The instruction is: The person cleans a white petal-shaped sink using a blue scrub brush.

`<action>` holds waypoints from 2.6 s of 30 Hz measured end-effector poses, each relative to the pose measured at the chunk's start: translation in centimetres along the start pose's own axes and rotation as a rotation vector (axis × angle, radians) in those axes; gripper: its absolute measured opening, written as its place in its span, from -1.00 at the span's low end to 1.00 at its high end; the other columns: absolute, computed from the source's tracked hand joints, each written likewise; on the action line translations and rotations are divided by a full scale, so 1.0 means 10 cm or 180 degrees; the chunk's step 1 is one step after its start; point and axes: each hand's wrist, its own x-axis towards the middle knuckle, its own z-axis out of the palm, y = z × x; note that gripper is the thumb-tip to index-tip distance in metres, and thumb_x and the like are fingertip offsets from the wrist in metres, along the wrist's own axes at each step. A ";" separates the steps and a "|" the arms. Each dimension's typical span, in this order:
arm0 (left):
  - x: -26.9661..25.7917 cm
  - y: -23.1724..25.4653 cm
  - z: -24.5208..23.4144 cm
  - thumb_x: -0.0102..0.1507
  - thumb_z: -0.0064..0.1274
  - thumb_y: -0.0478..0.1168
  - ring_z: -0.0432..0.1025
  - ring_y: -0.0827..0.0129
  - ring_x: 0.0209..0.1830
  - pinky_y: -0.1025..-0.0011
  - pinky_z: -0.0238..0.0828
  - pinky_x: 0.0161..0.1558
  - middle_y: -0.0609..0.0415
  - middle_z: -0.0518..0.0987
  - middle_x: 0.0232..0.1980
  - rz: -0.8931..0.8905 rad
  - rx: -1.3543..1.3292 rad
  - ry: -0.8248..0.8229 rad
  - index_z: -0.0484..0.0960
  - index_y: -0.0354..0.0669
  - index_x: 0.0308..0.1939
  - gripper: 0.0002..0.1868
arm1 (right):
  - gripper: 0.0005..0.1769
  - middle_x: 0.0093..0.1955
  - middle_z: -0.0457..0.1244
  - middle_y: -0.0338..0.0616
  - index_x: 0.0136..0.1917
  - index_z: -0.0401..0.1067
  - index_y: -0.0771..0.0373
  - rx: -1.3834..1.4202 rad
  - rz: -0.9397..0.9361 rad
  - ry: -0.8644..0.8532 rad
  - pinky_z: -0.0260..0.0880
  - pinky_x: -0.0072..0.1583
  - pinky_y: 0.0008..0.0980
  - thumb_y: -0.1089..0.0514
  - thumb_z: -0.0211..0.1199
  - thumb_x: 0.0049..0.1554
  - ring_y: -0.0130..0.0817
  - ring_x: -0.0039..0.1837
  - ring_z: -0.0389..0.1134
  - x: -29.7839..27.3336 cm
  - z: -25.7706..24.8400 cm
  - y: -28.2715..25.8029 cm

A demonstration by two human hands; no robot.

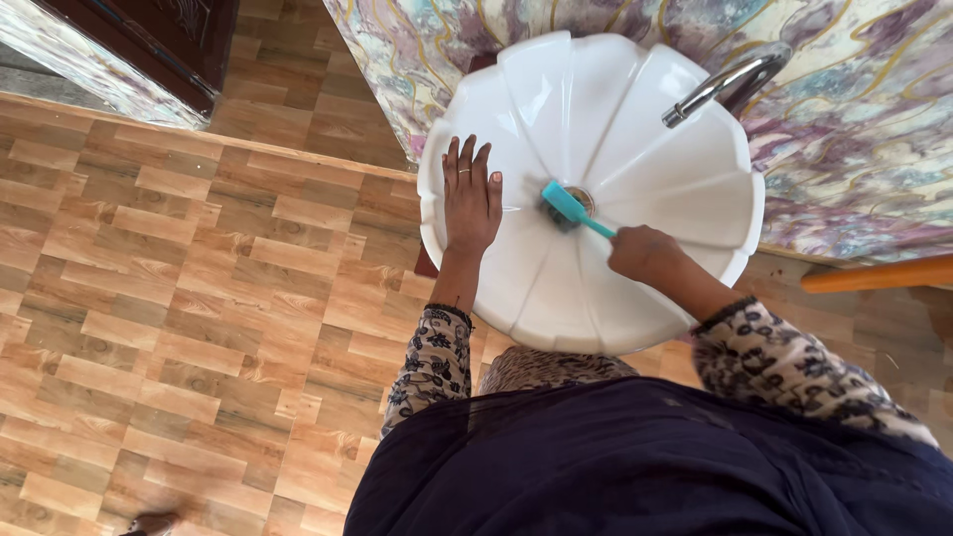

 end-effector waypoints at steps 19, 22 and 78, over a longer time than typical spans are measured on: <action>-0.04 0.08 -0.06 0.53 -0.40 -0.01 -0.04 -0.19 0.64 -0.13 -0.21 0.61 -0.28 0.27 0.51 0.0146 0.0066 -0.0020 0.39 -0.34 0.39 -0.46 | -0.49 -0.16 0.41 0.22 0.05 0.44 0.32 0.0165 -0.0091 -0.1407 0.52 -0.18 -0.07 -0.11 -0.17 0.33 0.01 -0.21 0.46 -0.33 -0.19 -0.32; -0.05 0.08 -0.05 0.52 -0.37 -0.01 -0.03 -0.18 0.63 -0.13 -0.20 0.61 -0.28 0.28 0.51 0.0147 0.0126 -0.0048 0.40 -0.34 0.38 -0.46 | -0.52 -0.09 0.43 0.12 0.07 0.48 0.24 0.0011 0.0218 -0.1512 0.52 -0.11 -0.04 -0.13 -0.11 0.29 0.00 -0.16 0.48 -0.71 -0.31 -0.14; -0.64 0.34 1.11 0.17 0.17 -0.14 0.00 -0.20 0.57 -0.10 -0.06 0.48 -0.35 0.15 0.53 -0.0081 0.0772 -0.1485 0.24 -0.27 0.47 -0.19 | -0.80 0.13 0.32 0.28 -0.14 0.42 0.25 -0.0063 -0.1790 0.1000 0.46 0.03 0.00 0.08 0.19 0.06 0.09 0.00 0.42 -1.25 -0.31 -0.26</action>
